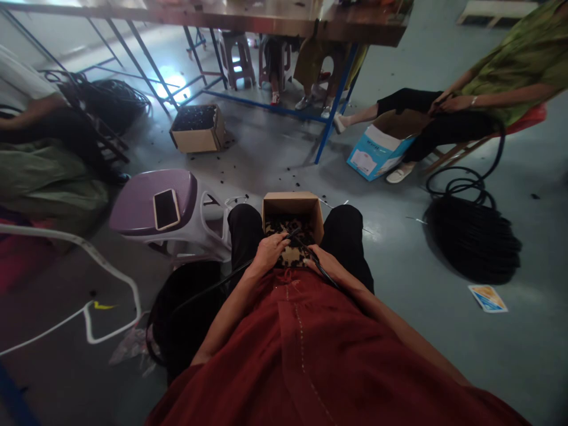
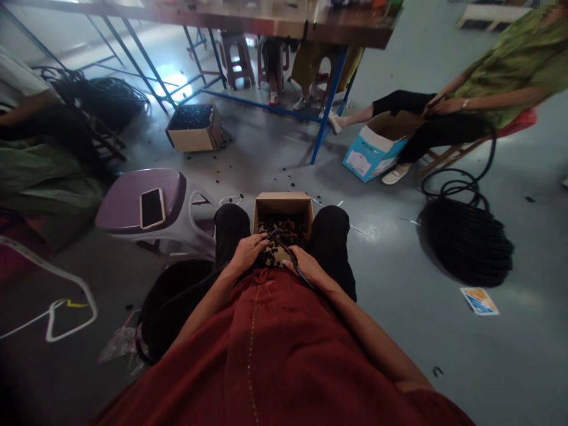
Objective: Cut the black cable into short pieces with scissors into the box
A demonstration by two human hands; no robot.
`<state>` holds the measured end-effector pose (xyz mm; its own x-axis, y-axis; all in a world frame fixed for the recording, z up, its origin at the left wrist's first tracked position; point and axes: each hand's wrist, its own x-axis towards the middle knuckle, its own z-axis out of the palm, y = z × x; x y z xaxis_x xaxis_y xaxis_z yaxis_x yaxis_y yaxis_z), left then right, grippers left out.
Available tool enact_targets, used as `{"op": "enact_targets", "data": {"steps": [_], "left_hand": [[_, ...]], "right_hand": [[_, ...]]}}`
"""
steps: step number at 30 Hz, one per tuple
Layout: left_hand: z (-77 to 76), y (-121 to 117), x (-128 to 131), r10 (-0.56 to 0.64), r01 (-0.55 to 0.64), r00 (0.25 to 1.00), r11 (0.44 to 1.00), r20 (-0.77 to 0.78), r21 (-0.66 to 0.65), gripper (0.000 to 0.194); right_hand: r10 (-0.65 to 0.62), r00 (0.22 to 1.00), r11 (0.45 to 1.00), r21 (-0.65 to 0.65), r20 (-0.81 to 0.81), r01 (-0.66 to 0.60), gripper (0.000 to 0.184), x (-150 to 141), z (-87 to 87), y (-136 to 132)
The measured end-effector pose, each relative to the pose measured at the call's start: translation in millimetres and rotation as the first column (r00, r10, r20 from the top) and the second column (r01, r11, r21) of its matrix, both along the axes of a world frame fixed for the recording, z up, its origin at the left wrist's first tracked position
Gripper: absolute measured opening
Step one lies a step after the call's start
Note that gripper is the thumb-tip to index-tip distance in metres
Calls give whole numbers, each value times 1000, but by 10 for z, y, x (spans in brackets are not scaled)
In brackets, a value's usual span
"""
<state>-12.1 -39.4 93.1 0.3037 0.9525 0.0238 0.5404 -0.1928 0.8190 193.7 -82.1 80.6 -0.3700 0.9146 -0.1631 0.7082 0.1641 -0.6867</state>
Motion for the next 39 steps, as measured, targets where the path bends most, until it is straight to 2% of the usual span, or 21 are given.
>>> {"op": "enact_targets", "data": {"steps": [4,8,10,12,14,17,20,23,26,32,39], "left_hand": [[-21,-24,30,21,-18,999,998,-50,61,30],[7,-50,74,37,-35,998,998,-43,50,30],[31,-50,67,46,-45,999,999,-18,6,30],[64,-32,26,28,-22,998,993,49,-113,32],[106,1,-45,-19,76,981,953,195,-293,34],[168,62,-160,-53,292,894,823,446,-487,39],[191,96,-216,-48,410,834,721,549,-559,43],[166,84,-206,-36,462,794,683,607,-565,42],[123,57,-182,-6,474,766,682,643,-558,41],[93,50,-157,46,426,775,698,630,-576,42],[112,37,-74,95,282,826,783,555,-554,43]], "right_hand": [[-1,1000,998,62,1,1,28,-2,-3,-12],[13,1000,992,122,-5,-13,25,14,-24,-18],[21,1000,992,128,0,-20,23,22,-31,-20],[32,999,992,124,5,-32,23,28,-35,-23],[45,999,991,127,0,-44,24,32,-38,-26],[65,998,985,160,-17,-61,26,34,-46,-30],[74,997,978,198,-26,-68,26,31,-52,-36],[63,998,975,215,-29,-56,26,26,-41,-47],[61,998,975,214,-31,-53,27,28,-25,-54],[57,998,980,191,-25,-51,26,39,-46,-40],[19,1000,995,99,-25,-17,33,35,-39,-28]]}}
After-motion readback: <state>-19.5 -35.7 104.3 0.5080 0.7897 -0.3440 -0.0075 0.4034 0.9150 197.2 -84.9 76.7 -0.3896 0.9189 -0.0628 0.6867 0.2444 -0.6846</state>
